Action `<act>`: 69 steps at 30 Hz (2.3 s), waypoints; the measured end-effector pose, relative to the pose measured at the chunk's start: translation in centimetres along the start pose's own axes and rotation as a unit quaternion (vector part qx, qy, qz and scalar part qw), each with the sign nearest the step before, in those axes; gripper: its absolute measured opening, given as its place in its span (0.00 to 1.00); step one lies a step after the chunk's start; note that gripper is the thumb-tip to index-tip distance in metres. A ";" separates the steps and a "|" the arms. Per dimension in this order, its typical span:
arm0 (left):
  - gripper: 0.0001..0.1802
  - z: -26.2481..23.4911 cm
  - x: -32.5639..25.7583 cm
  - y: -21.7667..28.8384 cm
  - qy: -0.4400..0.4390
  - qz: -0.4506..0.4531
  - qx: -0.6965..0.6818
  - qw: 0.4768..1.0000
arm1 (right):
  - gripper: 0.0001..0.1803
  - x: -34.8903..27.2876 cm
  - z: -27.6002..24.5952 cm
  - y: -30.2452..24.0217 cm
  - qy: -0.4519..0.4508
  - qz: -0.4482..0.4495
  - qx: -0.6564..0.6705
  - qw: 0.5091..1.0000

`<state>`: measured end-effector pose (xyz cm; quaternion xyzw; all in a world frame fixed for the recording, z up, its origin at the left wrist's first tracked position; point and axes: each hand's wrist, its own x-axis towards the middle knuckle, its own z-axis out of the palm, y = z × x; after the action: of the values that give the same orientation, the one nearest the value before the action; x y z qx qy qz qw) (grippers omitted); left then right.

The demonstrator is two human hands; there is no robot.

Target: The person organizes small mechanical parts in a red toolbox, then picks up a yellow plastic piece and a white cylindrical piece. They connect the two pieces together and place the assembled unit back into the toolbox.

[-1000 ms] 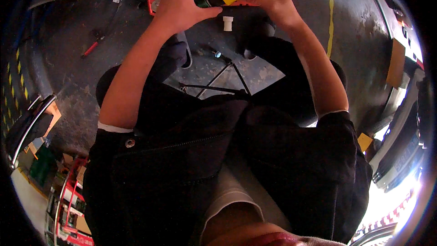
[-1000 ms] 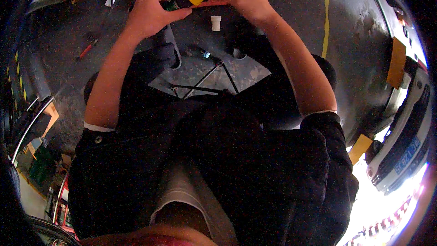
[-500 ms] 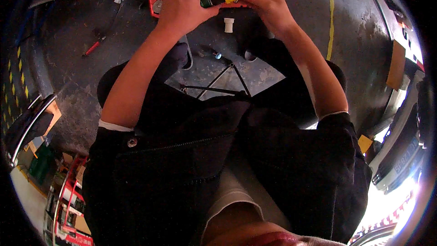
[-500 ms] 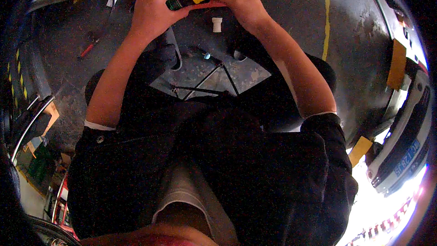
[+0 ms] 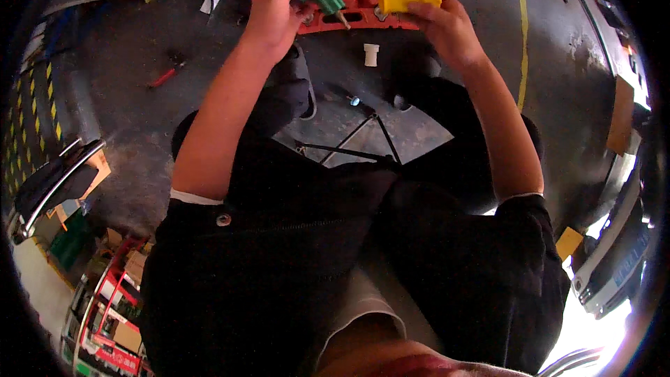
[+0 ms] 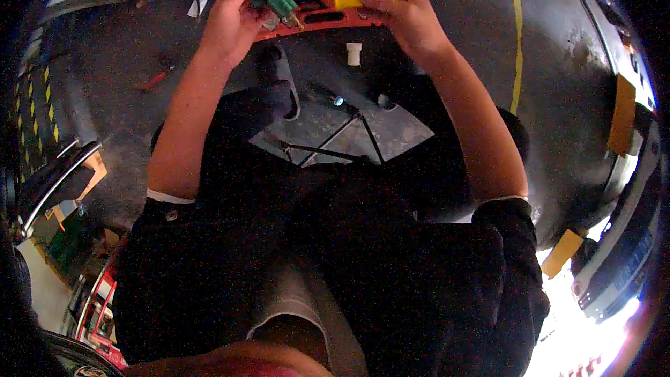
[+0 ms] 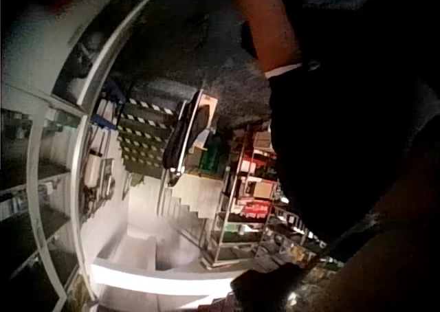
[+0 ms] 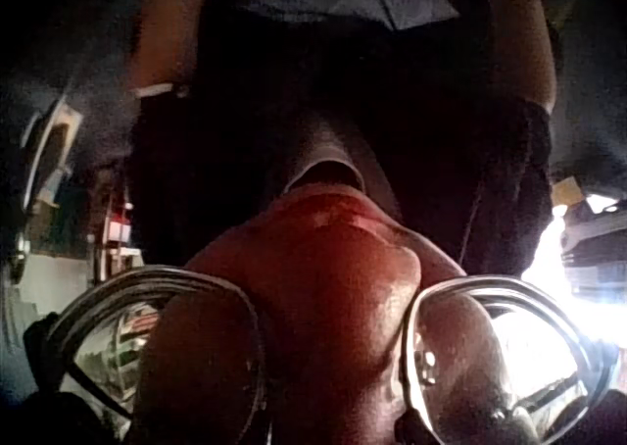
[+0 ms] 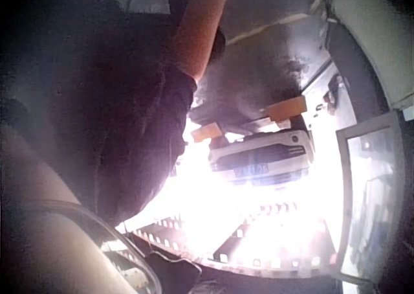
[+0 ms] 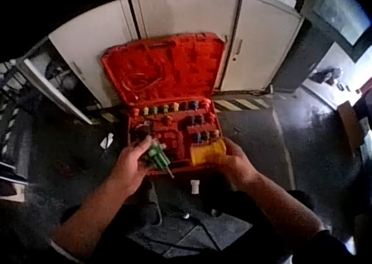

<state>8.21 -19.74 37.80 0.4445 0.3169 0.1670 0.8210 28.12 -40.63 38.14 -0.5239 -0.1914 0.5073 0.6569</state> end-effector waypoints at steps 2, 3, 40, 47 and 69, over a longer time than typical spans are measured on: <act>0.17 -0.7 0.3 0.2 0.010 -0.035 -0.119 0.992 | 0.25 -0.8 1.2 0.1 -0.020 0.016 0.028 0.999; 0.17 -1.0 0.4 0.2 -0.003 -0.032 -0.136 0.990 | 0.25 -1.0 1.8 0.3 -0.012 0.017 0.035 0.999; 0.19 1.2 -0.4 0.8 -0.008 0.102 0.057 0.993 | 0.34 -2.2 3.4 -1.4 0.020 -0.021 -0.546 0.838; 0.14 1.3 -0.1 0.7 0.015 0.008 -0.095 0.995 | 0.29 -1.1 1.0 0.9 0.069 0.152 0.023 0.986; 0.11 3.5 -1.6 -1.0 -0.096 0.105 -0.037 0.989 | 0.24 -1.4 2.8 0.3 0.025 -0.102 -0.133 0.986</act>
<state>9.32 -23.31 38.99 0.4585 0.1822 0.2203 0.8415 25.18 -40.50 39.37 -0.5966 -0.2930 0.3942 0.6347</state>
